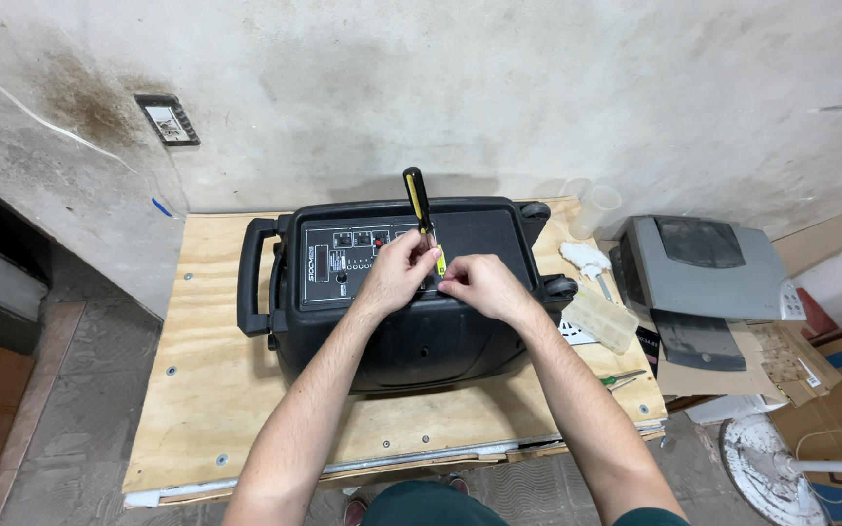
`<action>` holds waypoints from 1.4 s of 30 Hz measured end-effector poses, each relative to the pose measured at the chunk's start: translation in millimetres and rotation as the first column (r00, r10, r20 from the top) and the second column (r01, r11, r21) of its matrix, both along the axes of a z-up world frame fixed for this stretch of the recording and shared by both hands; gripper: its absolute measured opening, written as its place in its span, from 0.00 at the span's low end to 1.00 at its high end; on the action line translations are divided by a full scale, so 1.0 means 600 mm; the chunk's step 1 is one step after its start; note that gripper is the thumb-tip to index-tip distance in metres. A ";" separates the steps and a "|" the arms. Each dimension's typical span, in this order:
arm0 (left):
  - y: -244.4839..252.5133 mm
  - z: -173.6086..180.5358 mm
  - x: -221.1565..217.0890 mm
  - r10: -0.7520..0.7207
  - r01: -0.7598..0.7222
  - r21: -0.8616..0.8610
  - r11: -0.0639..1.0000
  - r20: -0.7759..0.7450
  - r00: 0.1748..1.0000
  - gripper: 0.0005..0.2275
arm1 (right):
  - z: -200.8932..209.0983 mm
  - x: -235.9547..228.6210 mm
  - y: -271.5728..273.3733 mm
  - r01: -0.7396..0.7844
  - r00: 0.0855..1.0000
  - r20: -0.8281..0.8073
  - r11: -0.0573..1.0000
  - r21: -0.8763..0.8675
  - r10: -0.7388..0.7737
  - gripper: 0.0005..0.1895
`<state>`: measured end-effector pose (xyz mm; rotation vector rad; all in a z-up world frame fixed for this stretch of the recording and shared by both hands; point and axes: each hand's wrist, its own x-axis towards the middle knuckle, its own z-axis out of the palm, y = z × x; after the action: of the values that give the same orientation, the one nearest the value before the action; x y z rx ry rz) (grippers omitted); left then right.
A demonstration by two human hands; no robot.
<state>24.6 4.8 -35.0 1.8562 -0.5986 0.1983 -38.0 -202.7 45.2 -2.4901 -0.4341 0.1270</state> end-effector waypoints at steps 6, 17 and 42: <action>0.001 0.002 -0.004 0.039 -0.039 -0.010 0.999 0.015 0.999 0.05 | -0.027 0.020 -0.011 0.028 1.000 -0.002 1.000 0.005 -0.028 0.08; 0.004 0.050 -0.013 0.102 -0.105 0.046 0.993 0.080 0.992 0.06 | -0.012 0.046 -0.064 0.087 0.991 0.093 0.990 0.108 -0.097 0.19; -0.030 0.120 0.165 0.011 -0.047 0.354 0.934 0.102 0.995 0.08 | -0.023 0.335 0.045 0.055 0.959 0.107 0.540 0.840 -0.264 0.17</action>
<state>123.6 -13.1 36.9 2.2170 -0.7113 0.2121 163.1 -175.8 31.5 -1.5556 -0.2514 -0.3731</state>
